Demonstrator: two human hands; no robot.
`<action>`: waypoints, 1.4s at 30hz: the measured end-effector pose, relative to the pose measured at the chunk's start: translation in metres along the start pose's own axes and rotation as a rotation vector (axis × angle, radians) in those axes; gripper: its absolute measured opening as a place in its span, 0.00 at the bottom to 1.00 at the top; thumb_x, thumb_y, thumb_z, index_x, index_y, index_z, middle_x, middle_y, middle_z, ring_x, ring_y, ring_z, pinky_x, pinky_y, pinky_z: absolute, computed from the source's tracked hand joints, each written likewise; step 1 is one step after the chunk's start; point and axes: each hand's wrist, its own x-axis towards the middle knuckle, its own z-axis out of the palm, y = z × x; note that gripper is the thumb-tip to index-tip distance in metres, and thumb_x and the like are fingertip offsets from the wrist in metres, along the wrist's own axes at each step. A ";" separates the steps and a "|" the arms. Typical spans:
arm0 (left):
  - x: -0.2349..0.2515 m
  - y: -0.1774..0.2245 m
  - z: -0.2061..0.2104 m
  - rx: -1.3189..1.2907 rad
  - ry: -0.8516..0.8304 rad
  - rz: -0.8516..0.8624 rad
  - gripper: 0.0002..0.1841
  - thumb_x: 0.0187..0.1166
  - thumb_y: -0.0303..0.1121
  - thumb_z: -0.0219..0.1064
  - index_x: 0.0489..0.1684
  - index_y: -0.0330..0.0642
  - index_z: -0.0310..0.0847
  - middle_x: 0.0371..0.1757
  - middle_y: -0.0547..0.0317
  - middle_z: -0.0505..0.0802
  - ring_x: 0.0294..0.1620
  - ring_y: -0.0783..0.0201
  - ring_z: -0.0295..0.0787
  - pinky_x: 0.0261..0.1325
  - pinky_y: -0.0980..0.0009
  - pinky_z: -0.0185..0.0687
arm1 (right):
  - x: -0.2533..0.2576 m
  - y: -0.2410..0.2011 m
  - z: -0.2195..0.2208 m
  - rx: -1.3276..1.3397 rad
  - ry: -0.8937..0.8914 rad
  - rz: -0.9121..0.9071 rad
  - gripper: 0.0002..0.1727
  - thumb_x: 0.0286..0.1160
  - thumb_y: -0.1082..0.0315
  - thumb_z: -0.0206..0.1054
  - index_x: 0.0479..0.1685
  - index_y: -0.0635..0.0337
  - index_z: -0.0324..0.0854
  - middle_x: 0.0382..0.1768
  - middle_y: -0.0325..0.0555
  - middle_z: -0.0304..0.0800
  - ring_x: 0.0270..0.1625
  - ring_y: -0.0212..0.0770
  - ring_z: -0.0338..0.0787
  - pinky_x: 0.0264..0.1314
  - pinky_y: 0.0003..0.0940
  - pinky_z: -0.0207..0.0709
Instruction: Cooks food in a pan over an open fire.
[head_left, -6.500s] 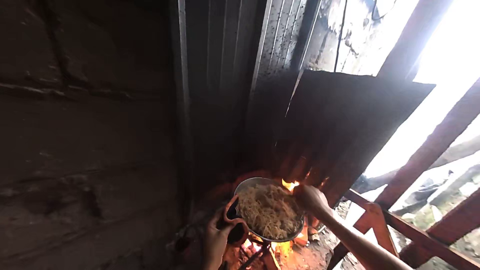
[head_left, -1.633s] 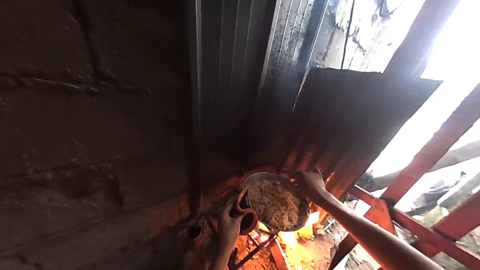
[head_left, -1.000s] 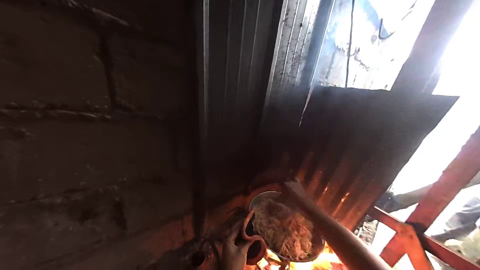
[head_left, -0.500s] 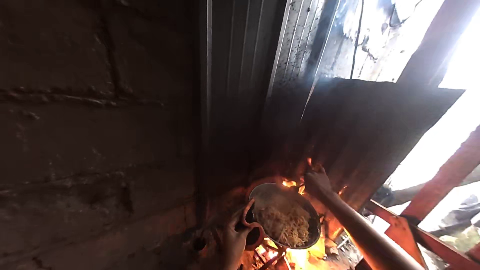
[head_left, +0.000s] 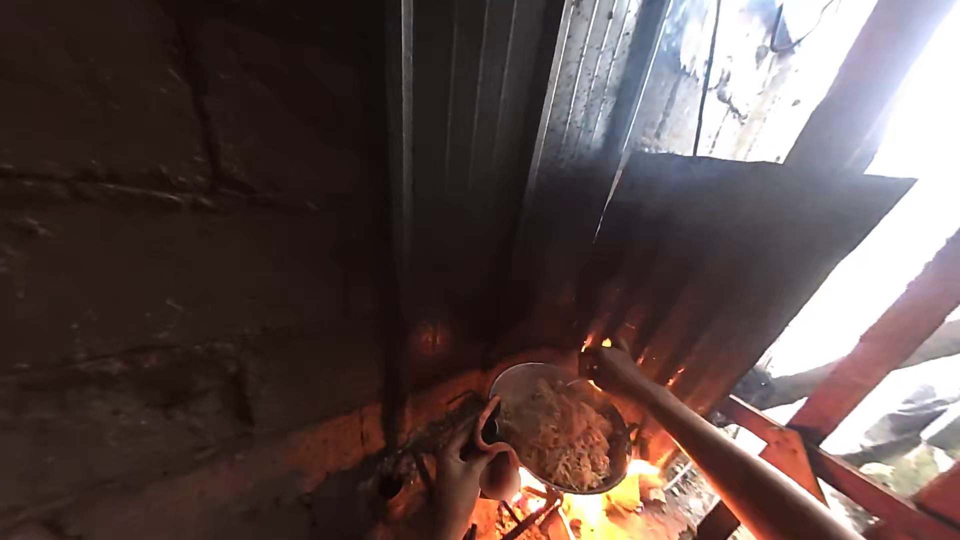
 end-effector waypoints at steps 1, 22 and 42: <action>0.000 0.001 0.000 0.001 -0.004 -0.001 0.21 0.63 0.14 0.74 0.59 0.28 0.87 0.60 0.50 0.93 0.61 0.72 0.89 0.66 0.76 0.84 | -0.006 -0.003 -0.007 -0.018 0.017 -0.019 0.16 0.80 0.62 0.68 0.60 0.59 0.89 0.61 0.58 0.91 0.70 0.60 0.84 0.86 0.68 0.50; 0.003 -0.003 -0.004 0.026 -0.041 0.015 0.23 0.61 0.16 0.78 0.59 0.32 0.88 0.62 0.53 0.93 0.62 0.71 0.89 0.65 0.74 0.85 | -0.016 -0.023 0.051 -0.311 -0.096 -0.158 0.16 0.82 0.74 0.60 0.63 0.66 0.85 0.57 0.64 0.91 0.65 0.64 0.87 0.84 0.62 0.61; 0.002 0.000 0.000 0.012 -0.002 0.005 0.23 0.59 0.17 0.77 0.59 0.31 0.88 0.59 0.54 0.94 0.58 0.74 0.89 0.62 0.76 0.85 | -0.024 -0.009 0.021 -0.192 -0.065 0.295 0.23 0.84 0.56 0.61 0.63 0.67 0.84 0.61 0.64 0.90 0.71 0.65 0.84 0.86 0.65 0.55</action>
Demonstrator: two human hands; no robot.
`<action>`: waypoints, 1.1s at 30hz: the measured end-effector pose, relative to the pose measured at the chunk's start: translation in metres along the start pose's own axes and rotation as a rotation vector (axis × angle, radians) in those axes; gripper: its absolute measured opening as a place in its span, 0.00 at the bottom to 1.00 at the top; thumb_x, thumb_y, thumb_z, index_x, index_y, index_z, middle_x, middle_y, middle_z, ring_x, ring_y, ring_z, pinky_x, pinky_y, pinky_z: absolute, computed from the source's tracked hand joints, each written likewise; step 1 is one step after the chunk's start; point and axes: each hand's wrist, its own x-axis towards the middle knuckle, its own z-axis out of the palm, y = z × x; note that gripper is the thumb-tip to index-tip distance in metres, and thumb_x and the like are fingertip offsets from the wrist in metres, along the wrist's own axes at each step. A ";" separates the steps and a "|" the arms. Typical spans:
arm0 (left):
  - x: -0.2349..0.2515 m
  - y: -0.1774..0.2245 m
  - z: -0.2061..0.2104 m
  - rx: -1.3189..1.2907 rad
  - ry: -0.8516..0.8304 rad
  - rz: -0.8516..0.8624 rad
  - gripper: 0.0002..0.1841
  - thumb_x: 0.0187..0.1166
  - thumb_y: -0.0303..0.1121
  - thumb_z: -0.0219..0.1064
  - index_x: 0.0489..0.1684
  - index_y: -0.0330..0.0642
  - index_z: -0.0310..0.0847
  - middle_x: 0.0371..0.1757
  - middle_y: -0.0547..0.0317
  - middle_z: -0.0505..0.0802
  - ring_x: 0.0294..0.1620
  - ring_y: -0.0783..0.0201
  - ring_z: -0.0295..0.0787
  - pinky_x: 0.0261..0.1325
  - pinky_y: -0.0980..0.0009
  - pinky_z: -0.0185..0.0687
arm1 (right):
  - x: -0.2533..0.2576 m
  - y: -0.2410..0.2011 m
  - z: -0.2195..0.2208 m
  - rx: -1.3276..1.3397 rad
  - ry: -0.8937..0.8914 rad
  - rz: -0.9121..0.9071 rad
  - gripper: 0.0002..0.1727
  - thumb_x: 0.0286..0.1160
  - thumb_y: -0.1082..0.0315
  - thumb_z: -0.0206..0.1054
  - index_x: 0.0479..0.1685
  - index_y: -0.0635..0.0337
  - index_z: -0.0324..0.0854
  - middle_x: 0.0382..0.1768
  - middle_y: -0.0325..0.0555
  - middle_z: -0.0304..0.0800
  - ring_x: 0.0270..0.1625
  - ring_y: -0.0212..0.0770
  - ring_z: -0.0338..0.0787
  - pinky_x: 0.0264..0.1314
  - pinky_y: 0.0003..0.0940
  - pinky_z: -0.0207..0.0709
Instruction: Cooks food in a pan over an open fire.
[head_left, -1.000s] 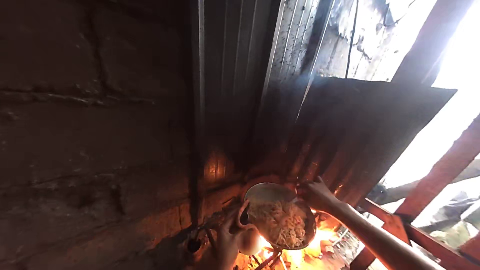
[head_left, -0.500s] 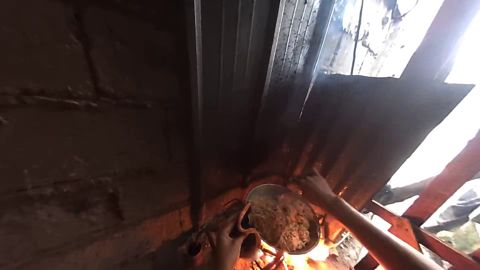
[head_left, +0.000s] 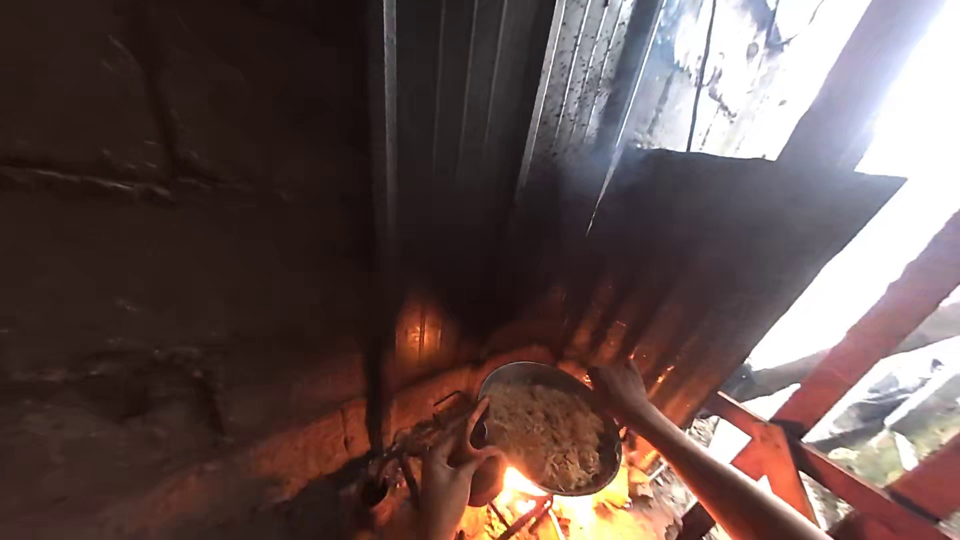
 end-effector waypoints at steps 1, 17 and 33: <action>0.000 -0.001 0.000 -0.004 -0.002 -0.004 0.23 0.60 0.17 0.77 0.60 0.31 0.88 0.60 0.53 0.94 0.60 0.73 0.89 0.63 0.75 0.85 | -0.004 -0.002 -0.012 -0.016 0.004 0.003 0.21 0.84 0.58 0.60 0.62 0.67 0.83 0.59 0.64 0.91 0.69 0.64 0.85 0.85 0.65 0.55; 0.002 0.001 -0.004 0.057 -0.028 0.055 0.20 0.62 0.17 0.78 0.56 0.30 0.89 0.60 0.51 0.93 0.59 0.73 0.89 0.63 0.77 0.85 | -0.012 0.014 -0.006 -0.221 0.046 -0.017 0.17 0.84 0.73 0.56 0.66 0.68 0.83 0.62 0.63 0.90 0.72 0.62 0.83 0.89 0.59 0.53; 0.002 -0.005 -0.006 0.135 -0.025 0.074 0.20 0.63 0.22 0.80 0.57 0.31 0.89 0.63 0.48 0.92 0.66 0.68 0.87 0.72 0.72 0.79 | -0.015 0.006 -0.026 0.170 -0.113 0.165 0.26 0.75 0.54 0.72 0.61 0.67 0.85 0.65 0.68 0.86 0.73 0.70 0.81 0.74 0.77 0.63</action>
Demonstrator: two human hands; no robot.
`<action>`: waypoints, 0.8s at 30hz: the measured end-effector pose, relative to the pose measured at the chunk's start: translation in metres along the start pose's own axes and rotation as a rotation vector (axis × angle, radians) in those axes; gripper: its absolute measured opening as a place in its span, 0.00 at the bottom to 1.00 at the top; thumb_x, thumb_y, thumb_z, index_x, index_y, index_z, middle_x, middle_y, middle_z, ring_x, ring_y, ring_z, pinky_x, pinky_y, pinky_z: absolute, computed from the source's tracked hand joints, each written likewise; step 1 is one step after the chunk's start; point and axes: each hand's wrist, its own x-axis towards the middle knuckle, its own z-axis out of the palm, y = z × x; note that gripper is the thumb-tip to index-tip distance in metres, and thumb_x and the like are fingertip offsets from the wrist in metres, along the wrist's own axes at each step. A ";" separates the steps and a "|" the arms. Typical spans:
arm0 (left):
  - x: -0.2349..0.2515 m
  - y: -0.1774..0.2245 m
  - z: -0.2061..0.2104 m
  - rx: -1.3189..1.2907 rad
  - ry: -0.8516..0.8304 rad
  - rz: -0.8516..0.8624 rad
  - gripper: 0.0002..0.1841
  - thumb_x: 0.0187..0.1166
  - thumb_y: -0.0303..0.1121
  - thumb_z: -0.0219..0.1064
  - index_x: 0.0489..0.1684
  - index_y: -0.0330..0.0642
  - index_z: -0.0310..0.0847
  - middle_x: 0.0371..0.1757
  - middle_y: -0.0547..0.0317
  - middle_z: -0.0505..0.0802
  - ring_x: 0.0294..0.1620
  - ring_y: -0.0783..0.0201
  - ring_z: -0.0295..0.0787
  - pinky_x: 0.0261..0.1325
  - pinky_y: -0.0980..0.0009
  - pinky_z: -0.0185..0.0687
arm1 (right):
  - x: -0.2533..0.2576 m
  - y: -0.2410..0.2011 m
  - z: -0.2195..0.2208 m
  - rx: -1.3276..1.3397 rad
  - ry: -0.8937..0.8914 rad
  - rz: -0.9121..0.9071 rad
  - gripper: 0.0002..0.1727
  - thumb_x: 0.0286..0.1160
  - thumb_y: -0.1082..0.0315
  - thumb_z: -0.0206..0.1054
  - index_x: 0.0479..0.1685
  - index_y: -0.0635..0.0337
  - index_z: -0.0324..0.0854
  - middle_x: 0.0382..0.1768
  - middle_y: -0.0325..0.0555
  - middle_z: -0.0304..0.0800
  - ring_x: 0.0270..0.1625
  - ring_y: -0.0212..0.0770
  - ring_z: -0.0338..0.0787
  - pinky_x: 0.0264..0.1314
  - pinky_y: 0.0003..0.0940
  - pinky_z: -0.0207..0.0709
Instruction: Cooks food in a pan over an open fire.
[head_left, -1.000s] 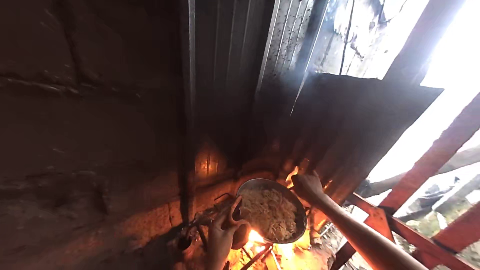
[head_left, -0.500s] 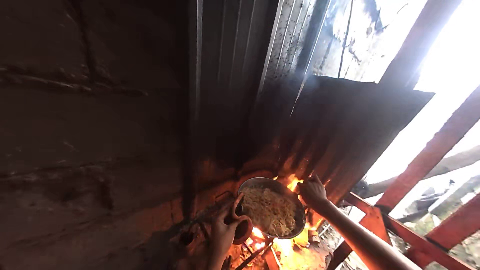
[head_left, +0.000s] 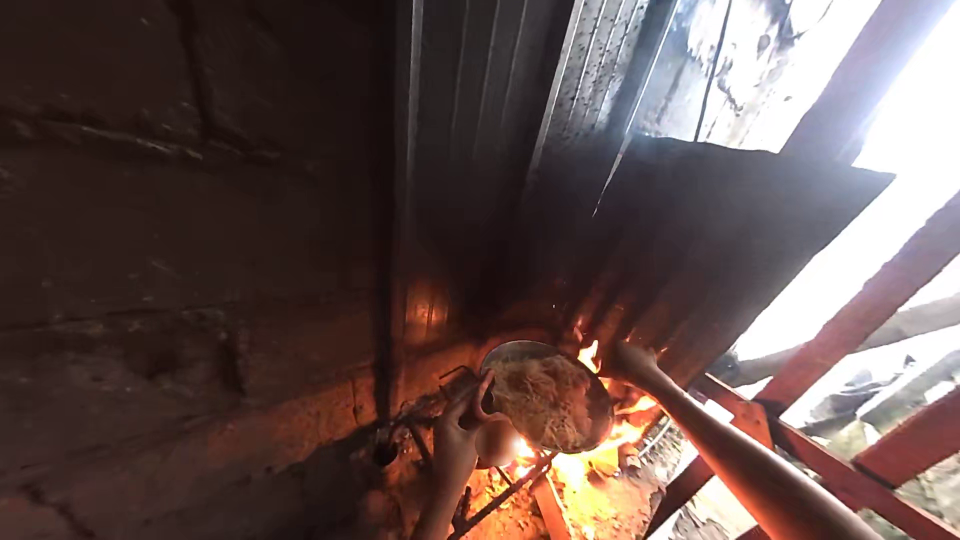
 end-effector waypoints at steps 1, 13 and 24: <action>0.000 0.000 0.000 -0.002 -0.007 -0.002 0.21 0.63 0.22 0.79 0.57 0.31 0.89 0.63 0.48 0.92 0.66 0.68 0.87 0.72 0.72 0.79 | -0.001 -0.002 -0.005 -0.020 0.007 -0.007 0.25 0.75 0.54 0.72 0.60 0.68 0.85 0.64 0.68 0.86 0.72 0.70 0.81 0.74 0.77 0.63; -0.002 -0.001 0.000 0.046 -0.022 0.041 0.22 0.64 0.24 0.80 0.60 0.31 0.88 0.64 0.48 0.92 0.67 0.66 0.86 0.74 0.69 0.78 | -0.021 -0.048 0.037 -0.162 0.082 -0.255 0.21 0.84 0.66 0.60 0.70 0.66 0.81 0.64 0.67 0.88 0.73 0.68 0.82 0.89 0.71 0.45; 0.002 0.020 0.000 0.307 -0.073 -0.085 0.31 0.64 0.32 0.84 0.69 0.33 0.82 0.65 0.43 0.90 0.67 0.55 0.87 0.74 0.58 0.79 | -0.031 -0.045 0.012 -0.158 0.167 -0.335 0.17 0.82 0.67 0.61 0.64 0.63 0.85 0.62 0.63 0.89 0.72 0.65 0.82 0.86 0.69 0.51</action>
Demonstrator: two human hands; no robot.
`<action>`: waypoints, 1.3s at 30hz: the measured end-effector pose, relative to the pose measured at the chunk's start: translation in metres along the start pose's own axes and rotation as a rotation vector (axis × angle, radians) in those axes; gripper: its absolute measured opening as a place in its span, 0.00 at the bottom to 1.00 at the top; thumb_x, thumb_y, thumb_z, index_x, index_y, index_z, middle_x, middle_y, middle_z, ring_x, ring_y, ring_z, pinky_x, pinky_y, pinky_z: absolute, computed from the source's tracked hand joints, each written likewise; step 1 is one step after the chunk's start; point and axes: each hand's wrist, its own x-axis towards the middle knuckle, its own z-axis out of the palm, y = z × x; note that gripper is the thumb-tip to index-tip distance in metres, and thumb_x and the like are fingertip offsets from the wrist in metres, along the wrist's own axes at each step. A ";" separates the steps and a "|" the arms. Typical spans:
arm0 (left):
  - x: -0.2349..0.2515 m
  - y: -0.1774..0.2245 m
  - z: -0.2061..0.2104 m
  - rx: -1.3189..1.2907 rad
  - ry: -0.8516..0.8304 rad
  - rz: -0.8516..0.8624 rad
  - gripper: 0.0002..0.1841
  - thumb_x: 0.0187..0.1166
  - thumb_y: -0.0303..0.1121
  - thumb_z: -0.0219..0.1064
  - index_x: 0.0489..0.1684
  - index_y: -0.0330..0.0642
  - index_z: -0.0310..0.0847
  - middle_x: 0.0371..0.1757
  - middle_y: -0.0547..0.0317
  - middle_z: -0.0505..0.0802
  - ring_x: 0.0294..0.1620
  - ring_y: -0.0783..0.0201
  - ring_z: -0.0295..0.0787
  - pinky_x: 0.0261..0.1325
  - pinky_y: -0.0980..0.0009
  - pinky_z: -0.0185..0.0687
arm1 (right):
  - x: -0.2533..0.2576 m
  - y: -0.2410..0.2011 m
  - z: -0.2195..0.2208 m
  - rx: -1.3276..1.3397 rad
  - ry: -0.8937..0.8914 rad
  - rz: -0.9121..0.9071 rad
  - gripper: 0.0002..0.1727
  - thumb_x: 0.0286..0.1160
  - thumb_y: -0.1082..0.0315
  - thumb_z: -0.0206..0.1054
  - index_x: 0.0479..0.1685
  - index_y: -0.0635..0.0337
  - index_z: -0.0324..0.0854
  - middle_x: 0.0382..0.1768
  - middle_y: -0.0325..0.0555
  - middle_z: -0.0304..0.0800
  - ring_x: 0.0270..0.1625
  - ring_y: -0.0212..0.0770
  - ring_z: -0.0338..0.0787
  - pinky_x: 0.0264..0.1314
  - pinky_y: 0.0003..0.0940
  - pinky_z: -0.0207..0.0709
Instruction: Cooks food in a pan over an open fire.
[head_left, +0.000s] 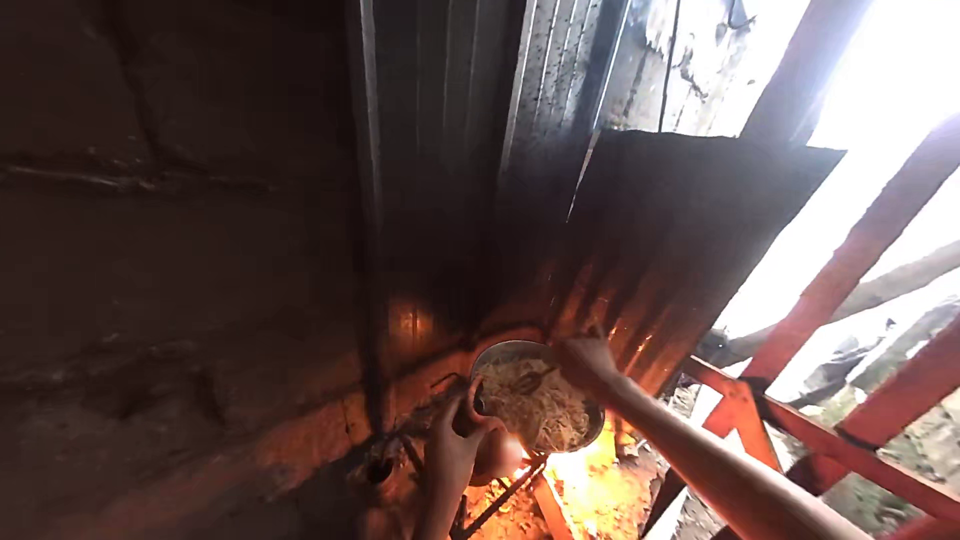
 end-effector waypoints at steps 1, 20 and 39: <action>0.001 0.000 0.000 0.033 -0.001 0.001 0.31 0.64 0.35 0.84 0.69 0.35 0.82 0.66 0.44 0.90 0.68 0.54 0.87 0.75 0.56 0.79 | 0.000 -0.001 0.020 0.010 -0.052 -0.019 0.19 0.79 0.69 0.63 0.66 0.62 0.84 0.64 0.64 0.88 0.73 0.67 0.81 0.86 0.70 0.51; 0.012 0.007 -0.002 0.194 -0.021 0.019 0.26 0.58 0.36 0.85 0.60 0.41 0.90 0.57 0.51 0.94 0.61 0.57 0.91 0.69 0.51 0.82 | -0.032 -0.003 0.005 0.161 -0.275 0.135 0.20 0.81 0.60 0.63 0.64 0.65 0.83 0.63 0.68 0.87 0.69 0.71 0.84 0.66 0.75 0.73; 0.008 0.009 -0.006 0.070 -0.025 0.028 0.24 0.61 0.33 0.84 0.59 0.40 0.90 0.57 0.55 0.95 0.60 0.66 0.91 0.69 0.62 0.83 | 0.000 0.010 0.023 0.180 -0.208 0.184 0.20 0.81 0.60 0.65 0.62 0.67 0.84 0.62 0.69 0.87 0.68 0.71 0.84 0.65 0.74 0.73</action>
